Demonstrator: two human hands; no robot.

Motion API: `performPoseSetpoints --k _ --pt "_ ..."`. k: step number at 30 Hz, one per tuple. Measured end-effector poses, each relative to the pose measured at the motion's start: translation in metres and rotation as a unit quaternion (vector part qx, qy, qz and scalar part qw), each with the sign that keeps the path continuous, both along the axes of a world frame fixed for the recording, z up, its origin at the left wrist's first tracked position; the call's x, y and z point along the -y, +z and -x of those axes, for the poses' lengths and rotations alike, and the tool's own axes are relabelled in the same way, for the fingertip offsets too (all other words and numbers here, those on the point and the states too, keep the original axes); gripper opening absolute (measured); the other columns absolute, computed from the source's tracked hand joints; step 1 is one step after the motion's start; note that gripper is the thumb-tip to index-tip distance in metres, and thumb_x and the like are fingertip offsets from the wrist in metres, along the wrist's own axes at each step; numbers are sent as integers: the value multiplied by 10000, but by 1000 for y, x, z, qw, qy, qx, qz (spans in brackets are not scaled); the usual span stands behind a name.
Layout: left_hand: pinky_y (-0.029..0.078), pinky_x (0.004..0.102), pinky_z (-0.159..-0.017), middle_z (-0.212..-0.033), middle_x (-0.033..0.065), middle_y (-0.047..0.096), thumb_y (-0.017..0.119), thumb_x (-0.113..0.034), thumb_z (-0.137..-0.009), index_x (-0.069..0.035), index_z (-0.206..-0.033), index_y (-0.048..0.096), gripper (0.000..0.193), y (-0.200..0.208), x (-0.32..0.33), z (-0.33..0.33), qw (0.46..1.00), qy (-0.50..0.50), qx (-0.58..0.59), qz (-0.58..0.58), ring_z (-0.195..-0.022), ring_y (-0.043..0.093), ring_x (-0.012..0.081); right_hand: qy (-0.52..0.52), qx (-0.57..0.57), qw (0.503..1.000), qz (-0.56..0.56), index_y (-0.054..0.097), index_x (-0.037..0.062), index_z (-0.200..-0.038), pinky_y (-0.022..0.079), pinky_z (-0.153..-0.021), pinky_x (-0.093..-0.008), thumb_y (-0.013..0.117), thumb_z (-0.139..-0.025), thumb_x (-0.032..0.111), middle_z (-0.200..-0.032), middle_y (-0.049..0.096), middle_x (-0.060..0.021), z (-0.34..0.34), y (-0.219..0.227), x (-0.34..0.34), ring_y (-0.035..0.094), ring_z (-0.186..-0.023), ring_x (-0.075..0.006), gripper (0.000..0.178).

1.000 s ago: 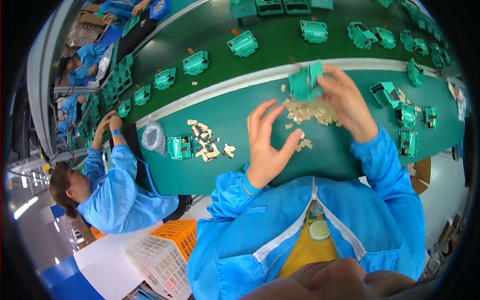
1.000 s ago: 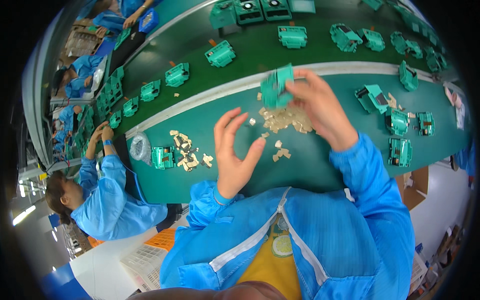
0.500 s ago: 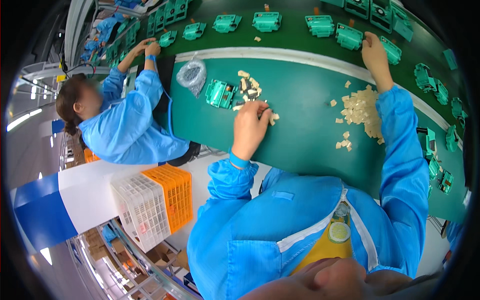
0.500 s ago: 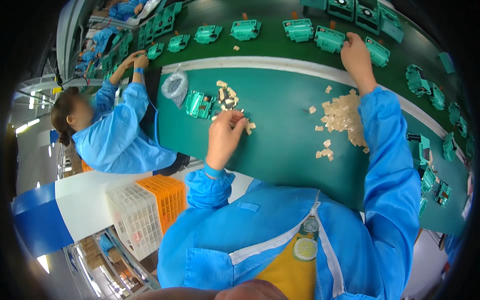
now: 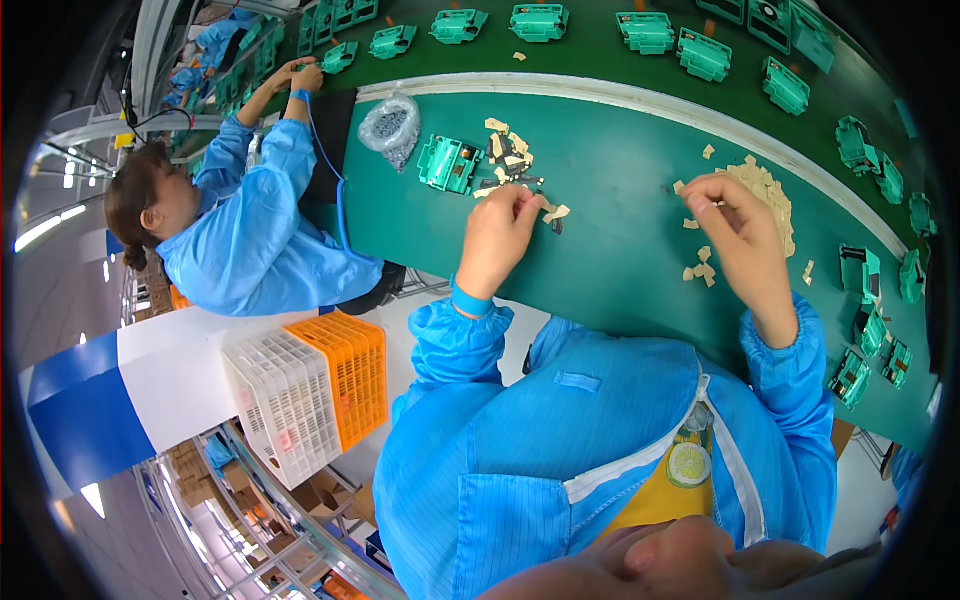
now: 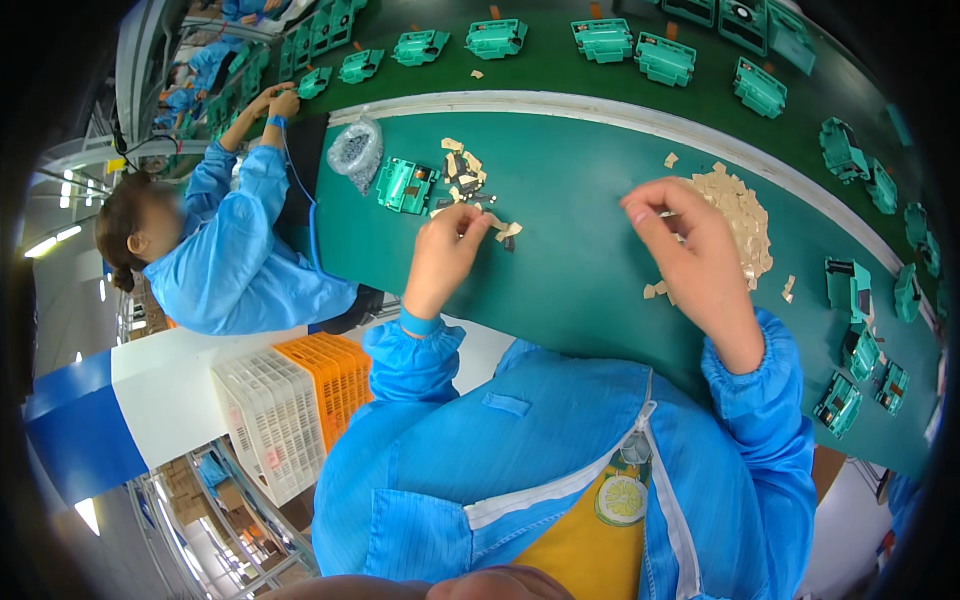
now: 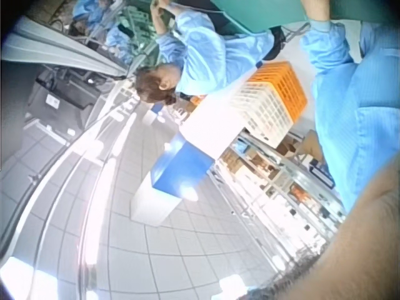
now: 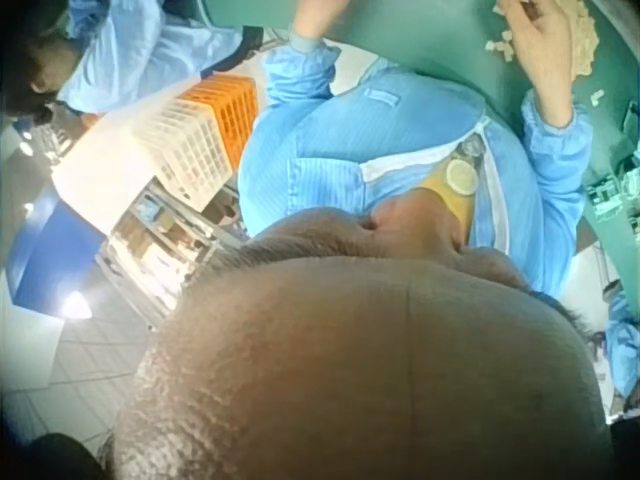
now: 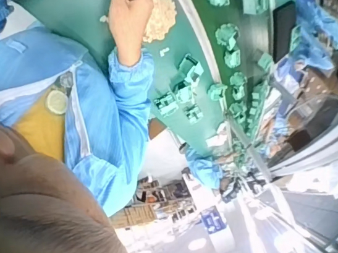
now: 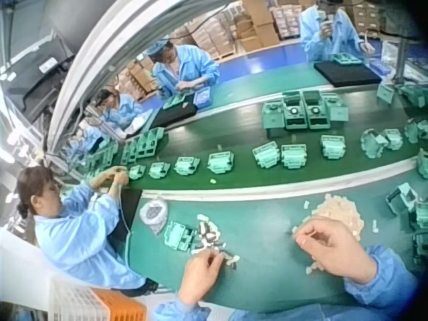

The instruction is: The person assembles small electronic components by hand, inserting metal components into plastic housings.

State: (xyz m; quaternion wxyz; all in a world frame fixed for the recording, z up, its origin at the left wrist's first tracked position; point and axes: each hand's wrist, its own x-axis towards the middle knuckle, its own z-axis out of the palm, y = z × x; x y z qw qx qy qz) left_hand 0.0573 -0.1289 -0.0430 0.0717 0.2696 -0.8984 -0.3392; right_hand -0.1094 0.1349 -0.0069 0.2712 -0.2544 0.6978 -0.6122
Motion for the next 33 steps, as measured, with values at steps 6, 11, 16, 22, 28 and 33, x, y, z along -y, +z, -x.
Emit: performPoseSetpoints --k 6,11,16,22,28,33 --pt "577 345 -697 -828 153 751 688 -97 -947 46 -1022 704 162 16 11 -2 997 46 -31 -48 -738 733 239 62 -13 998 15 691 19 -1077 533 -777 -304 650 -980 111 -1012 691 -88 -29 -19 37 669 -894 -172 140" --pt "555 268 -751 -952 109 753 660 -65 -982 87 -1188 642 257 16 7 5 966 45 -54 -249 -859 728 151 65 64 994 55 679 -41 -1056 562 -699 -303 673 -964 124 -936 707 -128 -48 -61 123 702 -796 -174 189" --pt "552 282 -724 -920 114 744 666 -71 -971 58 -1129 662 203 13 8 1 978 109 -106 -142 -769 720 172 135 208 969 2 655 -63 -1095 568 -646 -288 648 -982 126 -912 730 -137 -36 -57 116 697 -713 -162 221" --pt "497 447 -918 -1087 162 687 729 -122 -910 -9 -1071 747 197 0 -3 20 954 -31 -71 288 -1001 628 362 6 311 948 65 636 -35 -1112 568 -714 -271 619 -995 93 -1000 732 -152 -13 -31 52 717 -826 -179 175" --pt "525 354 -884 -1162 115 666 725 -116 -944 -18 -1136 724 215 35 -89 77 968 -149 -138 -145 -1025 652 243 -82 345 925 135 592 4 -1154 557 -781 -287 614 -1007 100 -1031 731 -154 -12 -16 -6 725 -883 -197 177" --pt "537 261 -808 -1111 34 688 711 -88 -966 -39 -1158 703 199 24 -124 115 906 -167 -56 -384 -938 650 104 -117 298 937 140 634 -5 -1144 545 -780 -284 628 -1003 96 -1038 735 -135 -15 -18 -50 720 -902 -181 173"
